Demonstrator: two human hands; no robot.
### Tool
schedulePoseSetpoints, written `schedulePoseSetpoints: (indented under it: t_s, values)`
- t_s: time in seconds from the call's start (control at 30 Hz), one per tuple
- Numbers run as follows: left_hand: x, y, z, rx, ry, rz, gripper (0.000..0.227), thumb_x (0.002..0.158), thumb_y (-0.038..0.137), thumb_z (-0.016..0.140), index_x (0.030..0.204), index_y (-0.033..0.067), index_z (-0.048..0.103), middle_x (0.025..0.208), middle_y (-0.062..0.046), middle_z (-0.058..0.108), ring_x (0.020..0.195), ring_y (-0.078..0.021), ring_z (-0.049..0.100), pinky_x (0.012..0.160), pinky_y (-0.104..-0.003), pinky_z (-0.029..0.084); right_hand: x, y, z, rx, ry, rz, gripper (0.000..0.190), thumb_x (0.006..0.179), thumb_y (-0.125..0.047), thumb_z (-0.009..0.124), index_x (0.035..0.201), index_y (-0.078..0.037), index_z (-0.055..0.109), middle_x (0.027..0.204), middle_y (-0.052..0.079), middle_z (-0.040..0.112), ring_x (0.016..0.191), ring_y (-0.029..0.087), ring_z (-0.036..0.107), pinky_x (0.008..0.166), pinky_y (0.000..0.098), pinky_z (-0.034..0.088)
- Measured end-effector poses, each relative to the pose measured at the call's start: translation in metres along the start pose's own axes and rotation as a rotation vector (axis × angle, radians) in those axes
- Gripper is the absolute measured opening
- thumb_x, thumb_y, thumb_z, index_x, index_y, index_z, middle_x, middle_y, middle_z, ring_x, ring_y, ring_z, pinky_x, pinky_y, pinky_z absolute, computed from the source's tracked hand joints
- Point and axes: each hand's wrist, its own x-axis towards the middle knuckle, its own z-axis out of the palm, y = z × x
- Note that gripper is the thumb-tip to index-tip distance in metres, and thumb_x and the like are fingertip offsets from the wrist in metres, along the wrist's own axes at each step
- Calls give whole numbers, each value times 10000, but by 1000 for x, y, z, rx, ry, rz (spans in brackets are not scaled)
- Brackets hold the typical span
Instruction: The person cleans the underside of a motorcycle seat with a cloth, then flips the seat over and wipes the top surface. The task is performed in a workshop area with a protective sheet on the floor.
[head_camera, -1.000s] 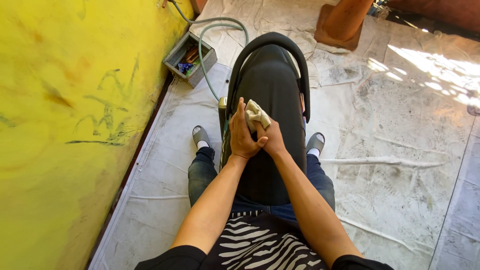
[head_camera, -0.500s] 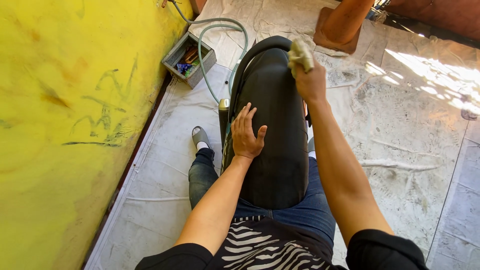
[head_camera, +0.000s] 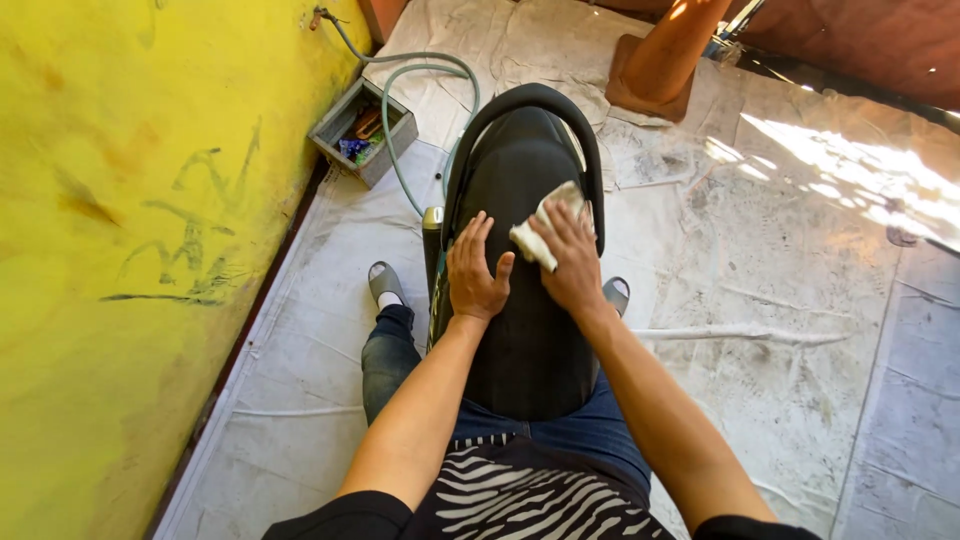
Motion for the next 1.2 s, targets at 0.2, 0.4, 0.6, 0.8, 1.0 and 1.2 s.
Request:
schedulePoseSetpoints:
  t_s: [0.2, 0.4, 0.6, 0.8, 1.0, 1.2]
  values:
    - [-1, -3, 0, -133, 49, -61, 637, 1030, 625, 357, 1381, 150, 596, 1401, -79, 625, 1281, -281, 607, 1028, -423, 464, -84, -57, -24, 103, 30, 56, 429, 954, -343, 537, 1338, -231, 691, 1494, 29, 583, 1409, 256, 508, 1186, 443, 295]
    - [-2, 0, -16, -425, 153, -468, 274, 1068, 202, 507, 1256, 111, 684, 1281, -126, 709, 1201, -309, 662, 1014, -400, 526, -111, -75, -63, 476, -13, 279, 445, 811, -106, 650, 1232, -206, 753, 1220, 42, 757, 1212, 284, 657, 1060, 409, 447]
    - [-17, -4, -24, -379, 121, -600, 294, 1075, 261, 501, 1266, 141, 689, 1260, -95, 723, 1177, -293, 676, 1002, -394, 547, -13, -21, -106, 682, -15, 713, 171, 930, -197, 623, 903, -109, 767, 743, 88, 726, 717, 209, 714, 736, 423, 548]
    - [-48, -23, -27, -222, 100, -488, 268, 1070, 269, 501, 1189, 122, 691, 1239, -99, 726, 1115, -283, 698, 943, -379, 571, 110, 0, -72, 594, 155, 608, 409, 964, -230, 652, 1354, -107, 627, 1147, 211, 715, 1117, 291, 671, 950, 434, 517]
    - [-50, -41, -6, -192, 211, -473, 302, 1075, 238, 471, 1277, 70, 619, 1293, -164, 673, 1165, -312, 668, 965, -370, 560, 130, -8, 37, -117, -412, 334, 525, 980, -409, 613, 1491, -339, 519, 1663, 65, 282, 1527, 468, 92, 1209, 689, 56]
    - [-39, -34, -15, -437, 229, -694, 541, 1029, 424, 579, 1420, 56, 521, 1382, -218, 608, 1269, -353, 603, 1035, -393, 528, 88, -64, 35, -294, -410, -156, 558, 790, -265, 616, 1341, -202, 680, 1528, 107, 520, 1504, 464, 251, 1179, 623, 252]
